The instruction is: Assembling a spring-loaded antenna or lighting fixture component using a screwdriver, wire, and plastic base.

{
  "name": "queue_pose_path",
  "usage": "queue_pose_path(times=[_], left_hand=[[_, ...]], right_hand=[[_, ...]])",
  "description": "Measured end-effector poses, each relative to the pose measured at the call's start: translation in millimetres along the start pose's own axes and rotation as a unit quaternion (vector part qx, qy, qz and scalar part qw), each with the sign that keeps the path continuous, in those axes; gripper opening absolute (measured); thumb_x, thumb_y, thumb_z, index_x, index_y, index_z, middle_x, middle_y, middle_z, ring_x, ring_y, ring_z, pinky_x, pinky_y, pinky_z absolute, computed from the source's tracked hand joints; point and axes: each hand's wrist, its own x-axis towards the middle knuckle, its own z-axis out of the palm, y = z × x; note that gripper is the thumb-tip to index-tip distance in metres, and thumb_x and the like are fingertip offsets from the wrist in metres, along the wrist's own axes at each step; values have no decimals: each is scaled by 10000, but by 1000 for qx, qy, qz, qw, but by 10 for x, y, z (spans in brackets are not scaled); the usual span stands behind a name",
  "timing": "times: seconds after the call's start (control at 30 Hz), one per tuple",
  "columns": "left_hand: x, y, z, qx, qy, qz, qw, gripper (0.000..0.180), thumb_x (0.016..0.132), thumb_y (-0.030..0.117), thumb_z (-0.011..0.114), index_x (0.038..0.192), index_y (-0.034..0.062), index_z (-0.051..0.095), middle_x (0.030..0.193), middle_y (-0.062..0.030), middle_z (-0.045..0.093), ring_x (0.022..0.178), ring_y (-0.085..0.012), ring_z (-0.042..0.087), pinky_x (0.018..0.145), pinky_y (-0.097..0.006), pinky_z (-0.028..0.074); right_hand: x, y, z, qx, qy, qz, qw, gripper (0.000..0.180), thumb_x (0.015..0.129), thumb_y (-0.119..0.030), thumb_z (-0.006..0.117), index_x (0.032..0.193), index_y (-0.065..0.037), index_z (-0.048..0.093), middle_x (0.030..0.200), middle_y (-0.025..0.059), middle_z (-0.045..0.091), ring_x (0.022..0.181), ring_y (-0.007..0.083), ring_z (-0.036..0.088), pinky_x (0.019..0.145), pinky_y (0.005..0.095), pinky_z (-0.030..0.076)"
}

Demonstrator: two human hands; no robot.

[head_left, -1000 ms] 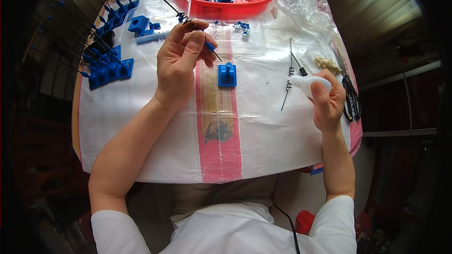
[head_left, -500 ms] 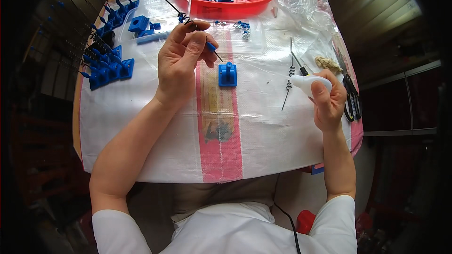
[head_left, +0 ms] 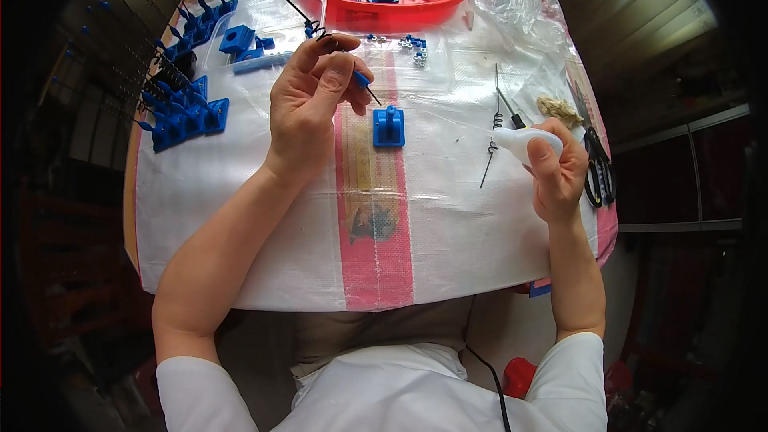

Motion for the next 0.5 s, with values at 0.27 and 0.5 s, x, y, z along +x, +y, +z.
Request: queue_pose_path(times=[0.27,0.5], left_hand=[[-3,7,9,-3,2,1,1000,269,1026,219,513,1227,46,557,954,-102,649,767,-126,625,698,-263,498],[-2,6,7,-2,0,3,1000,263,1029,208,506,1227,44,560,953,-104,650,763,-123,623,700,-260,497]], right_hand=[[0,-20,24,8,4,5,1000,275,940,-264,654,800,-38,584,652,-62,491,612,10,381,539,199,281],[1,-3,9,7,4,1,1000,265,938,-257,655,804,-39,585,656,-63,492,615,9,384,542,196,284]])
